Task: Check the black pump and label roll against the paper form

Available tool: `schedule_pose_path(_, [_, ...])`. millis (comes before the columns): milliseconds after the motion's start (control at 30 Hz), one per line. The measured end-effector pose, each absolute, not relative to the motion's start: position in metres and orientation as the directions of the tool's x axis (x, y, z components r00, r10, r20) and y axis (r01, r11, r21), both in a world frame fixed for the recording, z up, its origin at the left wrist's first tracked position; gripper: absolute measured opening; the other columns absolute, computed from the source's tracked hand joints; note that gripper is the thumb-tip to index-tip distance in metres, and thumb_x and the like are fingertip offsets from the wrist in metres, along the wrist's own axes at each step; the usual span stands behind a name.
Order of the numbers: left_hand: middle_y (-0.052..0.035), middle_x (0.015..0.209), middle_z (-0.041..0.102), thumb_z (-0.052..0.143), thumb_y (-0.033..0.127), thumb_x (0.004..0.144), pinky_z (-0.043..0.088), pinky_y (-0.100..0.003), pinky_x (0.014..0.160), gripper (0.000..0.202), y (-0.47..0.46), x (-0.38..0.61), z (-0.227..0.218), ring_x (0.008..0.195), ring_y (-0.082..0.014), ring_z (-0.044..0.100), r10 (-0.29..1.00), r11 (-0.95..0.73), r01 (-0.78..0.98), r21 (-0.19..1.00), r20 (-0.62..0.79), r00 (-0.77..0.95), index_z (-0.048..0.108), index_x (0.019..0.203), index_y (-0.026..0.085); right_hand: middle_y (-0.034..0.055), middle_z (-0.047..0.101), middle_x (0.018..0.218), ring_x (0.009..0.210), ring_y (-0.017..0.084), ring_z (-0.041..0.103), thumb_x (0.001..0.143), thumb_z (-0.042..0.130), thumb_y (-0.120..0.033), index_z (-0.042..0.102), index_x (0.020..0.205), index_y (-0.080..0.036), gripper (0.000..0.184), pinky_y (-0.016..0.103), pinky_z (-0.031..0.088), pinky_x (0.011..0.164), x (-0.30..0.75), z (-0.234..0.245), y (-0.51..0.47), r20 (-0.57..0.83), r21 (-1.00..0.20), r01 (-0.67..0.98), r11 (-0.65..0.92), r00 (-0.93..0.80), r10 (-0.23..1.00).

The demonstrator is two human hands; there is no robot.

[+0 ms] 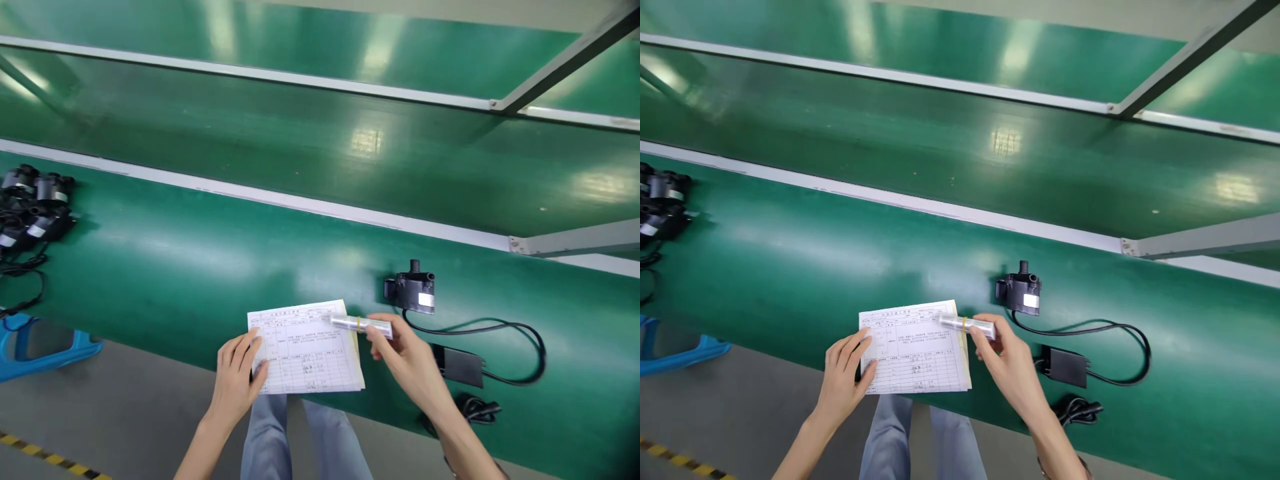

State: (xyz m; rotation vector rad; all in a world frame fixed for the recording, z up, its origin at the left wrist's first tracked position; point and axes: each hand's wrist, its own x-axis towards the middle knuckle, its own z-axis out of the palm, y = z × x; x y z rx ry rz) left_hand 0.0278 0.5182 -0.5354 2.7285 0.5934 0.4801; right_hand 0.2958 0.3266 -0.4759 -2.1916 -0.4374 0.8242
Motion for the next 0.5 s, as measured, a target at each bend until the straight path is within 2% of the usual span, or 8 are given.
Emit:
schedule_pose_path(33, [-0.0184, 0.133, 0.065, 0.061, 0.018, 0.096, 0.049, -0.043, 0.099, 0.037, 0.518, 0.025, -0.531, 0.12, -0.0288, 0.056, 0.457, -0.859, 0.351, 0.372, 0.25, 0.854, 0.055, 0.132, 0.011, 0.0025, 0.071, 0.075, 0.058, 0.017, 0.063, 0.093, 0.055, -0.061, 0.061, 0.108, -0.022, 0.042, 0.028, 0.049, 0.055, 0.299, -0.47, 0.329, -0.337, -0.685, 0.188, -0.704, 0.776, 0.534])
schedule_pose_path(100, [-0.0195, 0.135, 0.063, 0.06, 0.019, 0.097, 0.051, -0.042, 0.099, 0.041, 0.519, 0.019, -0.521, 0.121, -0.0281, 0.056, 0.482, -0.845, 0.371, 0.386, 0.249, 0.84, 0.053, 0.136, 0.011, 0.0053, 0.076, 0.083, 0.057, 0.019, 0.066, 0.096, 0.051, -0.058, 0.061, 0.11, -0.022, 0.041, 0.027, 0.043, 0.05, 0.307, -0.461, 0.336, -0.188, -0.487, 0.437, -0.756, 0.793, 0.579])
schedule_pose_path(167, [-0.0186, 0.136, 0.062, 0.059, 0.019, 0.097, 0.053, -0.041, 0.098, 0.043, 0.517, 0.011, -0.508, 0.121, -0.0274, 0.057, 0.503, -0.832, 0.391, 0.393, 0.24, 0.83, 0.051, 0.139, 0.013, 0.007, 0.078, 0.087, 0.06, 0.02, 0.069, 0.1, 0.045, -0.051, 0.06, 0.113, -0.02, 0.037, 0.027, 0.037, 0.047, 0.312, -0.454, 0.347, -0.154, -0.263, 0.591, -0.763, 0.755, 0.638])
schedule_pose_path(233, [-0.0166, 0.135, 0.064, 0.057, 0.02, 0.098, 0.056, -0.04, 0.096, 0.043, 0.512, 0.003, -0.498, 0.121, -0.0269, 0.059, 0.519, -0.82, 0.407, 0.402, 0.222, 0.826, 0.05, 0.14, 0.016, 0.0084, 0.078, 0.094, 0.07, 0.022, 0.074, 0.103, 0.045, -0.043, 0.06, 0.112, -0.018, 0.031, 0.026, 0.033, 0.047, 0.315, -0.447, 0.36, -0.182, -0.135, 0.649, -0.749, 0.726, 0.663])
schedule_pose_path(367, [-0.0137, 0.132, 0.067, 0.052, 0.024, 0.099, 0.062, -0.04, 0.086, 0.041, 0.492, -0.012, -0.489, 0.115, -0.0278, 0.067, 0.523, -0.807, 0.41, 0.425, 0.192, 0.83, 0.053, 0.14, 0.024, 0.0101, 0.077, 0.1, 0.088, 0.024, 0.076, 0.103, 0.05, -0.031, 0.063, 0.106, -0.016, 0.019, 0.026, 0.034, 0.05, 0.316, -0.429, 0.383, -0.202, -0.12, 0.666, -0.736, 0.71, 0.675])
schedule_pose_path(433, [-0.0128, 0.131, 0.068, 0.053, 0.022, 0.098, 0.063, -0.042, 0.083, 0.045, 0.482, -0.015, -0.488, 0.111, -0.0292, 0.069, 0.535, -0.796, 0.426, 0.43, 0.172, 0.827, 0.052, 0.143, 0.028, 0.009, 0.076, 0.096, 0.086, 0.023, 0.075, 0.102, 0.053, -0.025, 0.064, 0.107, -0.015, 0.016, 0.025, 0.041, 0.055, 0.316, -0.418, 0.39, -0.213, -0.123, 0.664, -0.738, 0.708, 0.673])
schedule_pose_path(500, [-0.0109, 0.128, 0.069, 0.059, 0.024, 0.095, 0.063, -0.048, 0.085, 0.049, 0.477, -0.014, -0.486, 0.11, -0.0314, 0.069, 0.471, -0.824, 0.372, 0.428, 0.149, 0.87, 0.054, 0.142, 0.035, 0.0066, 0.075, 0.095, 0.082, 0.02, 0.073, 0.101, 0.057, -0.025, 0.065, 0.11, -0.014, 0.016, 0.027, 0.051, 0.062, 0.316, -0.405, 0.392, -0.223, -0.126, 0.649, -0.75, 0.718, 0.659])
